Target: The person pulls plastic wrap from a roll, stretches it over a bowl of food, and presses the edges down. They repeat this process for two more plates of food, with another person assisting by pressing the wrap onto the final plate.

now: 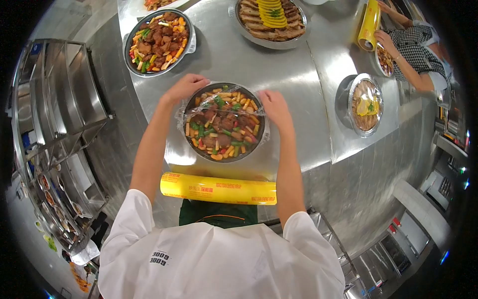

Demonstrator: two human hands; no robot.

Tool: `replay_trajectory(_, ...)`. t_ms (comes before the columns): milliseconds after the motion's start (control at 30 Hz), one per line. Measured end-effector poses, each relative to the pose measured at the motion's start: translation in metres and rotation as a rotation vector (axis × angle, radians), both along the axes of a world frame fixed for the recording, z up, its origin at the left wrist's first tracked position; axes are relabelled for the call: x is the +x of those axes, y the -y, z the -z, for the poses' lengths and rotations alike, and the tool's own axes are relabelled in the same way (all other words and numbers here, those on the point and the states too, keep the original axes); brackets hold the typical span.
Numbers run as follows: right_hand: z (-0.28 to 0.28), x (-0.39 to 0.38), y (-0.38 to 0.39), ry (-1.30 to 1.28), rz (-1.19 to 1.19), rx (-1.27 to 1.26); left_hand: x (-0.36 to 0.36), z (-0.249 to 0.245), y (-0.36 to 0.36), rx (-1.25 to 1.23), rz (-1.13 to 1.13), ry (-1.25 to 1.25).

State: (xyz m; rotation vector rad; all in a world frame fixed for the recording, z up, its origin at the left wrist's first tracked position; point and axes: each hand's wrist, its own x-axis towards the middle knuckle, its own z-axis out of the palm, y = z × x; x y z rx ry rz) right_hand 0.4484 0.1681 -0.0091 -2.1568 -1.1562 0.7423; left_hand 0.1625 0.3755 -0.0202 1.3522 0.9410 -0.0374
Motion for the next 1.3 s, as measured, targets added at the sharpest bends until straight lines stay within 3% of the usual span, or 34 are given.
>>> replay_trajectory(33,0.002,0.008,-0.012,-0.093,-0.14,-0.173,0.002,-0.001,-0.002,0.144,0.148,-0.034)
replay_trajectory(67,0.003,0.013,-0.02,-0.189,-0.28,-0.344,0.003,-0.002,-0.003,0.146,0.156,-0.032)
replay_trajectory(100,0.006,0.016,-0.024,-0.189,-0.273,-0.338,0.004,-0.006,-0.003,0.262,0.122,0.018)
replay_trajectory(167,0.012,0.017,-0.025,-0.098,-0.371,-0.02,0.009,-0.002,-0.003,0.377,0.091,0.067)
replay_trajectory(200,0.011,0.015,-0.026,-0.099,-0.369,-0.018,0.016,0.013,-0.001,0.497,-0.039,0.191)
replay_trajectory(233,0.01,0.01,-0.029,-0.268,-0.237,0.036,0.022,0.017,0.002,0.614,-0.172,0.313)
replay_trajectory(267,0.009,0.005,-0.031,-0.434,-0.105,0.09,0.026,0.02,0.005,0.612,-0.173,0.312)
replay_trajectory(333,0.014,-0.004,-0.028,-0.434,-0.023,0.053,0.032,0.014,0.009,0.372,-0.228,0.16)
replay_trajectory(400,0.026,-0.009,-0.026,-0.431,0.061,0.017,0.032,0.02,0.007,0.286,-0.239,0.151)
replay_trajectory(433,0.038,-0.01,-0.025,-0.55,0.13,0.037,0.033,0.023,0.005,0.203,-0.247,0.143)
replay_trajectory(500,0.045,-0.007,-0.024,-0.668,0.2,0.057,0.031,0.026,-0.001,0.22,-0.171,0.098)
replay_trajectory(567,0.03,-0.005,-0.03,-0.48,0.153,-0.094,0.028,0.029,-0.006,0.236,-0.095,0.046)
replay_trajectory(600,0.022,-0.005,-0.031,-0.485,0.156,-0.098,0.027,0.032,-0.009,0.429,0.052,0.052)
replay_trajectory(633,0.014,-0.002,-0.032,-0.292,-0.008,-0.096,0.027,0.03,-0.01,0.62,0.202,0.061)
replay_trajectory(667,0.009,0.0,-0.031,-0.097,-0.171,-0.093,0.026,0.027,-0.011,0.617,0.205,0.062)
replay_trajectory(733,0.015,0.008,-0.024,-0.006,-0.298,-0.058,0.025,0.006,-0.016,0.752,0.443,-0.013)
replay_trajectory(767,0.019,0.01,-0.024,0.085,-0.426,-0.018,0.024,0.005,-0.015,0.754,0.441,-0.014)
replay_trajectory(933,0.013,-0.004,-0.012,0.198,-0.619,0.045,0.021,0.006,0.0,0.84,0.599,-0.038)
replay_trajectory(1067,0.026,-0.011,-0.001,0.41,-0.672,0.2,0.017,0.013,0.025,0.977,0.424,0.136)
replay_trajectory(1133,0.024,-0.011,0.005,0.389,-0.645,0.223,0.013,0.011,0.024,0.973,0.444,0.102)
replay_trajectory(1200,0.021,-0.006,0.017,0.117,-0.318,0.046,0.003,0.01,0.021,0.93,0.313,-0.049)
replay_trajectory(1233,0.02,-0.003,0.023,0.113,-0.316,0.042,-0.003,-0.001,0.018,0.925,0.317,-0.051)
replay_trajectory(1300,0.019,0.001,0.03,-0.297,0.143,0.145,-0.014,-0.022,0.014,0.701,0.08,-0.109)
